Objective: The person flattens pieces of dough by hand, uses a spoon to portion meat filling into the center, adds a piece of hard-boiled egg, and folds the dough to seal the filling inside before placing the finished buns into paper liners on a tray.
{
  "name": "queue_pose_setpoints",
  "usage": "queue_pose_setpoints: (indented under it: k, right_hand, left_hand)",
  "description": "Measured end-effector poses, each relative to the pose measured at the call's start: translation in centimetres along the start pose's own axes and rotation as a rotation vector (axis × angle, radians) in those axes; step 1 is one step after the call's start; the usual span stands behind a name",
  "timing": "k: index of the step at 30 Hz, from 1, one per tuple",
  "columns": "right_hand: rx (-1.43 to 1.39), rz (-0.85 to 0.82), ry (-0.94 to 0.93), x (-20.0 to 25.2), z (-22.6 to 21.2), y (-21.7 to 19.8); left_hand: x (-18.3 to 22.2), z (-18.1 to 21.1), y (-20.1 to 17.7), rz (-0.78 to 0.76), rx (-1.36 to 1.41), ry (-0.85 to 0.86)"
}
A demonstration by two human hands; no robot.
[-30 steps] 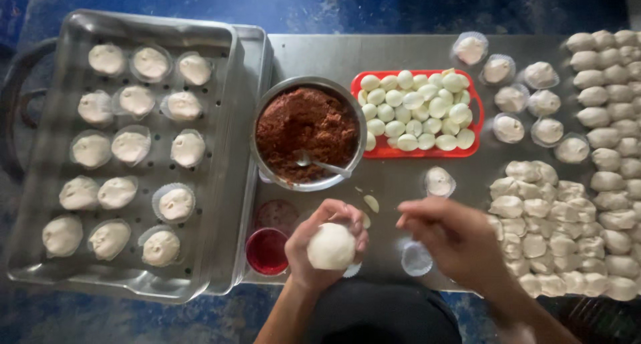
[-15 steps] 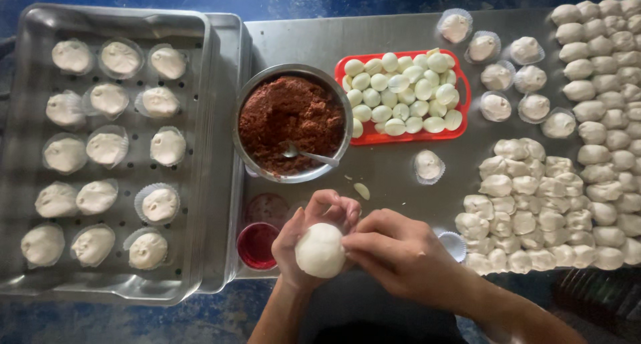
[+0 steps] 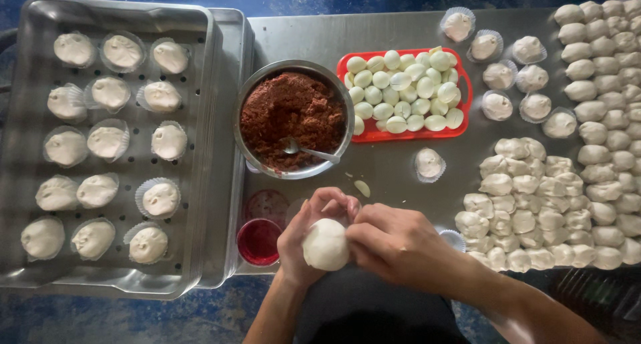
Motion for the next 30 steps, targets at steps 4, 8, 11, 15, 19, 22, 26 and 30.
queue_pose_setpoints:
  k: [4,8,11,15,19,22,26,30]
  right_hand:
    - [-0.241,0.025,0.059,0.6,1.3,-0.3]
    - [-0.574,0.008,0.401,2.7,5.1,-0.2]
    - [-1.012,0.133,0.533,4.5,8.0,-0.5]
    - [-1.136,0.470,0.472,7.2,10.3,-3.8]
    - [-0.772,0.745,0.448,9.9,12.1,-8.0]
    - [-0.527,0.793,0.485,10.0,14.2,-7.6]
    - [-0.253,0.655,0.586,8.2,16.0,-4.7]
    - [-0.103,0.489,0.594,3.6,14.6,-1.5]
  left_hand:
    - [0.1,-0.4,0.1,0.029,0.170,-0.041]
    - [0.0,-0.4,0.6,-0.047,0.350,-0.073]
    - [-0.1,-0.6,-0.5,0.050,0.196,-0.086]
    - [-0.3,-0.9,-1.1,0.019,0.180,-0.077]
    - [-0.3,-1.7,-2.4,0.051,0.162,-0.085]
    - [-0.4,-2.4,-4.2,0.151,0.102,-0.078]
    - [0.1,-3.9,-7.6,0.476,-0.255,-0.165]
    - [-2.8,-3.8,-7.8,0.352,-0.406,-0.042]
Point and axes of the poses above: each hand's wrist, its own x-axis away from the middle knuckle, its own y-axis out of the palm, z = x × y, the point moved 6 cm from there along -x, towards the middle knuckle, and after that the axes turned 8 degrees about y, right-handed, at the moved point
